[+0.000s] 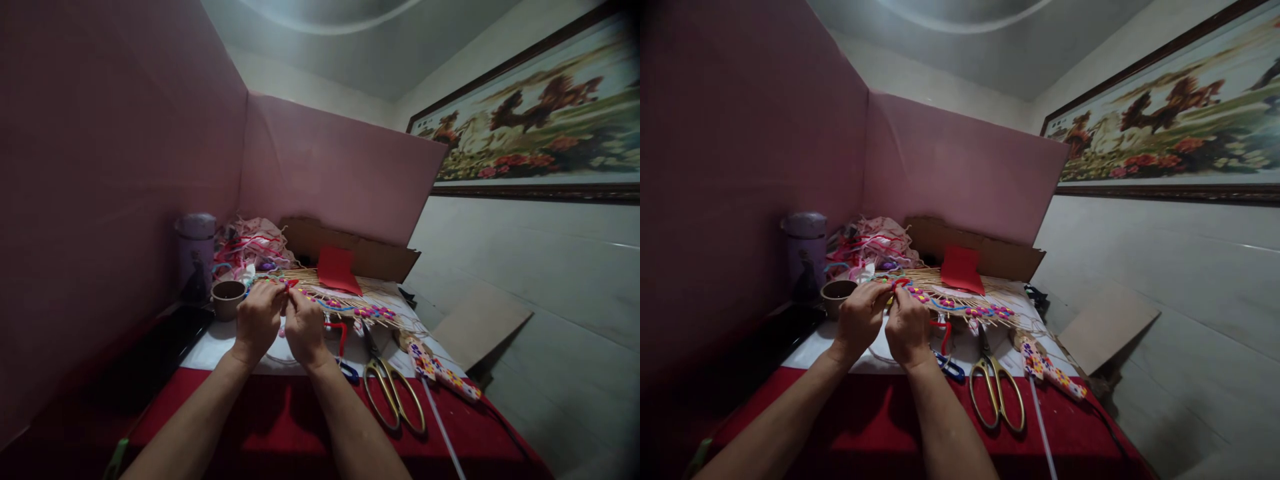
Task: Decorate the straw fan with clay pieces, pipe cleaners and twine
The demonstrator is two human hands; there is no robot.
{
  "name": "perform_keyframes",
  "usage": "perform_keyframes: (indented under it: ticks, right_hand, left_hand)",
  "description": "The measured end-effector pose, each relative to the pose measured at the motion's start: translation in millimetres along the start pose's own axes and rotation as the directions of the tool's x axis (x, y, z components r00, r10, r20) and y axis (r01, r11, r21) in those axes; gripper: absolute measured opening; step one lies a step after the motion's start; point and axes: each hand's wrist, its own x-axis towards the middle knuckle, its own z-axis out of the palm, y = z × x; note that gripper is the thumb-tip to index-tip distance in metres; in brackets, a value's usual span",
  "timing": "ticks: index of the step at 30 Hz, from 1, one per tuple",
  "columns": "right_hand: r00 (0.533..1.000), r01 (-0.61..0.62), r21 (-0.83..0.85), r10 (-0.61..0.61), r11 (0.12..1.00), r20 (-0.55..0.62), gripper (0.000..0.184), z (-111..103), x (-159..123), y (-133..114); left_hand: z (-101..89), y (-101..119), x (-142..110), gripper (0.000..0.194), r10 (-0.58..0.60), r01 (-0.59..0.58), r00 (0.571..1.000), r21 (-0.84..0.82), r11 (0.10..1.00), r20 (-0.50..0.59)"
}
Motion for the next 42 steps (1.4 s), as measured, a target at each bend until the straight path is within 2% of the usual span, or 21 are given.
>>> perform_keyframes:
  ticks: [4, 7, 14, 22, 31, 37, 42]
  right_hand:
    - [0.999, 0.021, -0.126, -0.018, 0.992, 0.027, 0.023, 0.3, -2.6, -0.6]
    - [0.999, 0.020, -0.159, -0.016, 0.987, 0.029, 0.024, -0.3, -3.9, 0.3]
    - [0.998, 0.039, -0.160, -0.031, 0.986, 0.052, 0.022, -3.2, -4.0, 2.7]
    - [0.998, 0.041, -0.146, -0.034, 0.988, 0.049, 0.024, -8.1, -4.3, -2.3]
    - [0.994, 0.042, -0.327, -0.006, 0.944, 0.112, 0.020, -28.7, 2.5, -20.1]
    - [0.995, 0.004, -0.326, 0.030, 0.945, 0.099, 0.022, -39.0, -6.3, -21.2]
    - [0.995, -0.073, -0.237, 0.086, 0.969, 0.046, 0.022, -46.1, -15.5, -22.3]
  left_hand:
    - [-3.0, 0.8, -1.0, 0.017, 0.082, -0.088, 0.996, 0.136, 0.987, 0.044]
    - [-6.1, 1.5, 0.1, 0.018, 0.128, -0.141, 0.988, 0.182, 0.973, 0.082]
    - [-15.3, -1.3, 4.2, 0.019, 0.208, -0.230, 0.962, 0.118, 0.966, 0.175]
    - [-15.6, 1.6, 4.3, 0.022, 0.247, -0.253, 0.965, 0.059, 0.966, 0.085]
    - [-12.1, 5.2, 4.2, 0.020, 0.193, -0.194, 0.981, -0.015, 0.981, -0.025]
    - [-8.3, 14.7, -0.2, 0.018, 0.229, -0.229, 0.973, -0.069, 0.971, -0.010]
    - [-5.5, 20.9, -2.3, 0.017, 0.253, -0.251, 0.967, -0.099, 0.963, 0.012]
